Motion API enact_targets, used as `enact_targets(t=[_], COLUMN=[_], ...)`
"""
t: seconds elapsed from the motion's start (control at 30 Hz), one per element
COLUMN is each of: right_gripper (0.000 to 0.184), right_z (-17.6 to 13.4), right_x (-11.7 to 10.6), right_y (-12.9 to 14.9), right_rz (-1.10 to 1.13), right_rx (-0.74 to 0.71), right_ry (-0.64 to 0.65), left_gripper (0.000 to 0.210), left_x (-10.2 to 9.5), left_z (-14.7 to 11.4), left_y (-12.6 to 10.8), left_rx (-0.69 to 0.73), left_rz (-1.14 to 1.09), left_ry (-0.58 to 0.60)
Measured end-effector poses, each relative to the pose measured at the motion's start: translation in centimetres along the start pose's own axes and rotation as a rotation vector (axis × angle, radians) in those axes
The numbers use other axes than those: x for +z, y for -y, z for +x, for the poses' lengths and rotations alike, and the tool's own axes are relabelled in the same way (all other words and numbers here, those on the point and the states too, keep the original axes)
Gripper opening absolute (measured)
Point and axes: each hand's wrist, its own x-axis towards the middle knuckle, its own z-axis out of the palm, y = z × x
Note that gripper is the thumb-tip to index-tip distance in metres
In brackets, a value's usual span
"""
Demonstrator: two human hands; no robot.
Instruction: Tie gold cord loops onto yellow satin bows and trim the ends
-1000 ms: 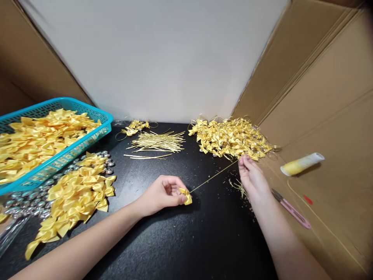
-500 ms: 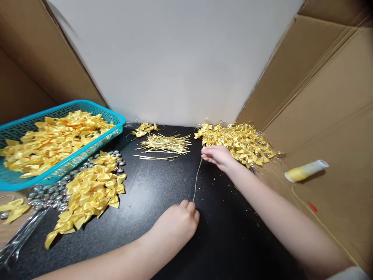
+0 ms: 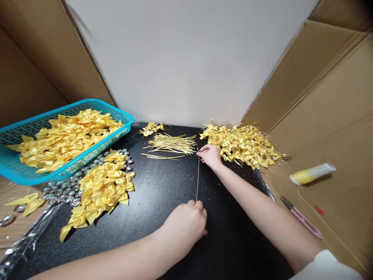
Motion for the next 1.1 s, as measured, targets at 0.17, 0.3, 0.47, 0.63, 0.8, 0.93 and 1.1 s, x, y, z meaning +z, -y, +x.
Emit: enact_targets(t=[0.17, 0.3, 0.47, 0.63, 0.8, 0.93, 1.1], right_gripper=[0.004, 0.008, 0.005, 0.009, 0.018, 0.011, 0.011], right_z=[-0.1, -1.1, -2.0, -1.9, -2.2, -2.1, -2.0], right_x=[-0.3, -0.3, 1.2, 2.7, 2.2, 1.6, 2.5], right_y=[0.1, 1.5, 4.1, 5.0, 5.3, 5.3, 4.6], right_rz=[-0.172, -0.319, -0.536, -0.695, -0.734, -0.748, -0.798], right_rx=[-0.133, -0.324, -0.605, -0.733, -0.762, -0.804, -0.853], right_ry=[-0.010, 0.030, 0.251, 0.348, 0.233, 0.232, 0.317], left_gripper=[0.025, 0.020, 0.015, 0.014, 0.018, 0.020, 0.019], left_x=[-2.1, -2.9, -2.9, -2.6, -2.9, -3.3, -3.0], left_z=[-0.9, -1.4, -1.4, -0.9, 0.1, 0.7, 0.7], left_y=[0.1, 0.1, 0.1, 0.8, 3.2, 5.2, 6.0], left_rx=[0.093, 0.192, 0.233, 0.221, -0.064, -0.279, -0.307], left_rz=[-0.166, -0.227, -0.204, -0.210, -0.186, -0.058, -0.062], left_ry=[-0.084, -0.144, -0.176, -0.211, -0.267, -0.244, -0.260])
